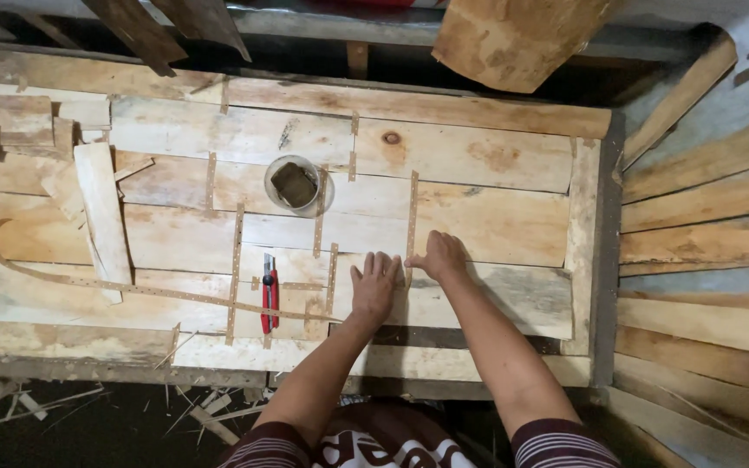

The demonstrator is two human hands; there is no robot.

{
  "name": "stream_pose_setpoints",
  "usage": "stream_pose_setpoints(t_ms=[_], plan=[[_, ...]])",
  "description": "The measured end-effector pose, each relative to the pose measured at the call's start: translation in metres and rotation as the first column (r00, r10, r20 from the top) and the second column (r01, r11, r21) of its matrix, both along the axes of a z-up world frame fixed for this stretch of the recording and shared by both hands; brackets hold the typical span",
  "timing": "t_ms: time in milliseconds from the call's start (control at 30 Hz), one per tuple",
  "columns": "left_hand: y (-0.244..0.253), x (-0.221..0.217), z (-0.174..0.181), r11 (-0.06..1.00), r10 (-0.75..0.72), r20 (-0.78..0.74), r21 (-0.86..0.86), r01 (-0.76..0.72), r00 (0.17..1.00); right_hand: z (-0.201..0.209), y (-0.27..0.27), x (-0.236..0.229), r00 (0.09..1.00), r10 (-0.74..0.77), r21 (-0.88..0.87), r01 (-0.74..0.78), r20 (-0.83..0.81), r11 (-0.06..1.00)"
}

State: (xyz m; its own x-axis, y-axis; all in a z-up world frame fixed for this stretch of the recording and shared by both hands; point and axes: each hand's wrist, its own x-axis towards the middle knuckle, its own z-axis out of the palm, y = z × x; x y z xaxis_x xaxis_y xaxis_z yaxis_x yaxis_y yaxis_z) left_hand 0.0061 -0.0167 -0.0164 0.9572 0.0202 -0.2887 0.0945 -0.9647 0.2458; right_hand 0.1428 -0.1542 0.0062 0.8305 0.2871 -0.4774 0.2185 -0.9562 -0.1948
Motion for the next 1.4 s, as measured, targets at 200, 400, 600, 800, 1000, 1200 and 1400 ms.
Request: stream_pose_setpoints(t_ms=[200, 400, 600, 800, 1000, 1200, 1400], plan=[[-0.008, -0.004, 0.026, 0.994, 0.092, 0.043, -0.062, -0.089, 0.995, 0.014, 0.005, 0.000, 0.995, -0.032, -0.030, 0.029, -0.098, 0.999], [-0.021, -0.010, 0.063, 0.939, 0.199, -0.156, -0.253, -0.234, 0.967, 0.006, 0.002, -0.002, 0.997, -0.042, -0.001, 0.043, -0.070, 0.999], [-0.035, -0.018, 0.010, 0.949, 0.213, -0.101, -0.214, -0.230, 0.972, 0.004, 0.003, -0.001, 0.996, -0.067, -0.028, 0.065, -0.063, 0.997], [-0.039, -0.008, 0.036, 0.905, 0.259, -0.265, -0.268, -0.330, 0.929, -0.001, 0.004, -0.002, 0.991, -0.107, -0.038, 0.105, -0.084, 0.994], [-0.061, -0.005, 0.009, 0.852, 0.316, -0.167, -0.382, -0.357, 0.934, 0.006, 0.009, -0.002, 0.987, -0.141, -0.067, 0.136, -0.083, 0.988], [-0.098, -0.020, 0.007, 0.956, 0.009, -0.108, -0.289, -0.040, 0.994, 0.006, 0.013, 0.002, 0.974, -0.183, -0.088, 0.172, -0.136, 0.981], [-0.064, -0.036, 0.041, 0.894, 0.075, -0.131, -0.430, -0.124, 0.989, 0.001, -0.001, -0.007, 0.998, -0.044, 0.083, 0.041, 0.034, 0.996]])
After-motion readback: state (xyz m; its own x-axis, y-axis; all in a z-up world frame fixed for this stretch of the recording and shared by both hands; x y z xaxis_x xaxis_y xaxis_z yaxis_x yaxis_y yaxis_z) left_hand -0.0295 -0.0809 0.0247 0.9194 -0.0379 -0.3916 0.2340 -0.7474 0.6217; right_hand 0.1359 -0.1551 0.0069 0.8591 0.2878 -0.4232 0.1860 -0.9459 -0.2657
